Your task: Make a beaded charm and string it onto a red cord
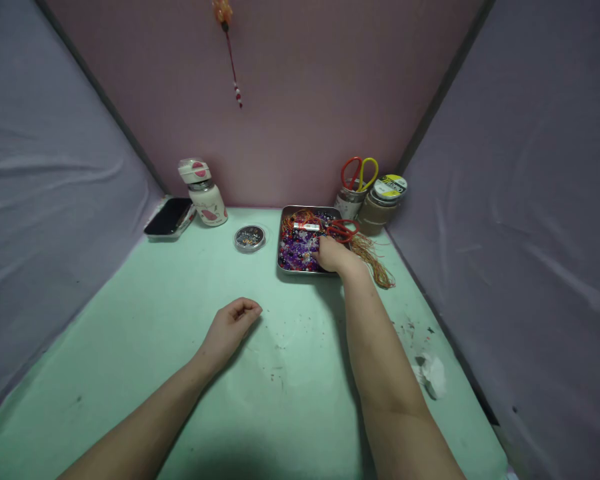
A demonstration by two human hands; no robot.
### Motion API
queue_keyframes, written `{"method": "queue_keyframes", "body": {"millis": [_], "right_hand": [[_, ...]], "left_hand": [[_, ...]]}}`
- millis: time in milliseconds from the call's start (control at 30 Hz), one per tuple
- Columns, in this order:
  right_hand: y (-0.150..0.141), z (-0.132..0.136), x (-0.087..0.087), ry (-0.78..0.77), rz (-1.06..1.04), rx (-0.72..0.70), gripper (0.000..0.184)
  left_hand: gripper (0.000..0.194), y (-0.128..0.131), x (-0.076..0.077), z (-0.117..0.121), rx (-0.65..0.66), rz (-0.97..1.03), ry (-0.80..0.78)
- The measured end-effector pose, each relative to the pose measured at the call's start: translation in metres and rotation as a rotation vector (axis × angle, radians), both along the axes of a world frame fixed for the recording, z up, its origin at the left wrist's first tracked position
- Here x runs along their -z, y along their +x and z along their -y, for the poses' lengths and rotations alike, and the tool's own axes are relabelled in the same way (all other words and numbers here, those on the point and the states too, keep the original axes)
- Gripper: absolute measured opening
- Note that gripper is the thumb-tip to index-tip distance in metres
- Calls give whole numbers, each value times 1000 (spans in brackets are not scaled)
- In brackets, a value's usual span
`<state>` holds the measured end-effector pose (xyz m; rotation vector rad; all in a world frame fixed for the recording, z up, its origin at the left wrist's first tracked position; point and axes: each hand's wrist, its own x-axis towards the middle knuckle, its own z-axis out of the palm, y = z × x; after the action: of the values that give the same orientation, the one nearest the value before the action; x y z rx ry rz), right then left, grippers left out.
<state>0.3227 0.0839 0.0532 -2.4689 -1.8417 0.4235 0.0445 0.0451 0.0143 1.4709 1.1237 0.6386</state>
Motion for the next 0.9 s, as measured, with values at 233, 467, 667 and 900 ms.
{"method": "queue_keyframes", "body": {"millis": [233, 467, 667, 900], "right_hand": [[-6, -38, 31, 67, -88, 129, 80], [-45, -46, 25, 64, -175, 130, 85], [-63, -19, 13, -37, -207, 93, 86], [-40, 8, -21, -53, -197, -152, 51]], "left_hand": [[23, -1, 1, 1, 6, -8, 14], [22, 0, -4, 4, 14, -19, -14], [24, 0, 1, 3, 29, -8, -15], [24, 1, -1, 2, 21, -15, 3]]}}
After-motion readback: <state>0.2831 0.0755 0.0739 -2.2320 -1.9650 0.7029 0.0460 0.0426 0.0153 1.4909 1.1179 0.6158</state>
